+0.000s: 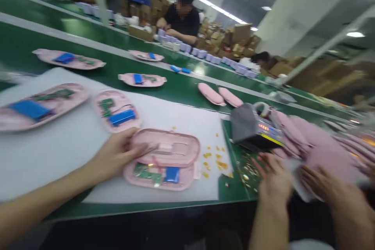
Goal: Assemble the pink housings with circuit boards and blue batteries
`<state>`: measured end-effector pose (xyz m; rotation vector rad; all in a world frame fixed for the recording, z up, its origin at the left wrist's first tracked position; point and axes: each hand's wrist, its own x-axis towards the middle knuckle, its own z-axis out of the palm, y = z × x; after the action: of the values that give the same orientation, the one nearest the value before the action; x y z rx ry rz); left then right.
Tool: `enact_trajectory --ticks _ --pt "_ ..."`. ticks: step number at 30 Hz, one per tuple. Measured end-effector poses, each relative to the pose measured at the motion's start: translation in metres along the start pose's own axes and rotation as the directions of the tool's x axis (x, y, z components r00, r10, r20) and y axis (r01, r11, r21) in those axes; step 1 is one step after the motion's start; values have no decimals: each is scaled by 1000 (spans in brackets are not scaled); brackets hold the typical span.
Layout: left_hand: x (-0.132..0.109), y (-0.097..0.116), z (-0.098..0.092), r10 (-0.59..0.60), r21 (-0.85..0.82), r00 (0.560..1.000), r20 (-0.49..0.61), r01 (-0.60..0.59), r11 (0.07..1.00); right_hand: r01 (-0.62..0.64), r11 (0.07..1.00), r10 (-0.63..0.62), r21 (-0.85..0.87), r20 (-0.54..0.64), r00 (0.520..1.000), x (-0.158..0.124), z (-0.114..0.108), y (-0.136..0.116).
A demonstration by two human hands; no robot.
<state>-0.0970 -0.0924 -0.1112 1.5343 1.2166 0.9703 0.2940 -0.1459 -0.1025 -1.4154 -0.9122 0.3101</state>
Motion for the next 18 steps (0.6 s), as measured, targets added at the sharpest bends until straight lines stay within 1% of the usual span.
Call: enact_trajectory --ticks 1,2,3,4,5,6,7,8,9,10,11,12,15,18 --pt "-1 3 1 -1 -57 1000 31 3 998 -2 1000 1 27 33 999 -12 12 -10" --pt "-1 5 1 -9 -128 997 72 19 992 30 999 -32 23 112 993 -24 26 -23" --pt "0 5 1 -19 -202 994 110 41 979 100 995 -96 -5 243 965 -35 44 -38" --pt "0 5 1 -22 -265 990 139 59 962 220 975 -182 -40 425 886 -45 63 -54" --pt "1 5 0 -16 -308 987 160 65 949 367 929 -265 -52 599 755 -54 84 -70" --pt "1 4 0 1 -333 985 170 57 941 501 865 -317 -37 734 600 -61 105 -85" --pt "0 3 -1 26 -346 984 174 37 938 608 794 -341 -6 824 453 -66 126 -97" --pt "-1 2 -1 57 -348 984 170 6 937 682 731 -344 23 876 339 -69 145 -105" --pt "-1 2 -2 86 -342 983 160 -27 939 732 680 -332 42 908 256 -70 161 -110" --pt "-2 2 -3 108 -332 983 147 -54 942 768 639 -316 52 927 200 -70 173 -111" --pt "-3 2 -3 123 -319 983 137 -74 945 793 607 -297 57 941 160 -69 181 -111" --pt "-4 2 -4 133 -305 982 132 -87 948 813 580 -276 53 952 135 -68 187 -110" --pt "-3 0 -6 150 -274 980 133 -110 956 875 483 -245 30 964 103 -67 190 -108" --pt "-3 -4 -5 155 -248 983 95 -127 961 930 364 -269 47 961 57 -72 191 -109"
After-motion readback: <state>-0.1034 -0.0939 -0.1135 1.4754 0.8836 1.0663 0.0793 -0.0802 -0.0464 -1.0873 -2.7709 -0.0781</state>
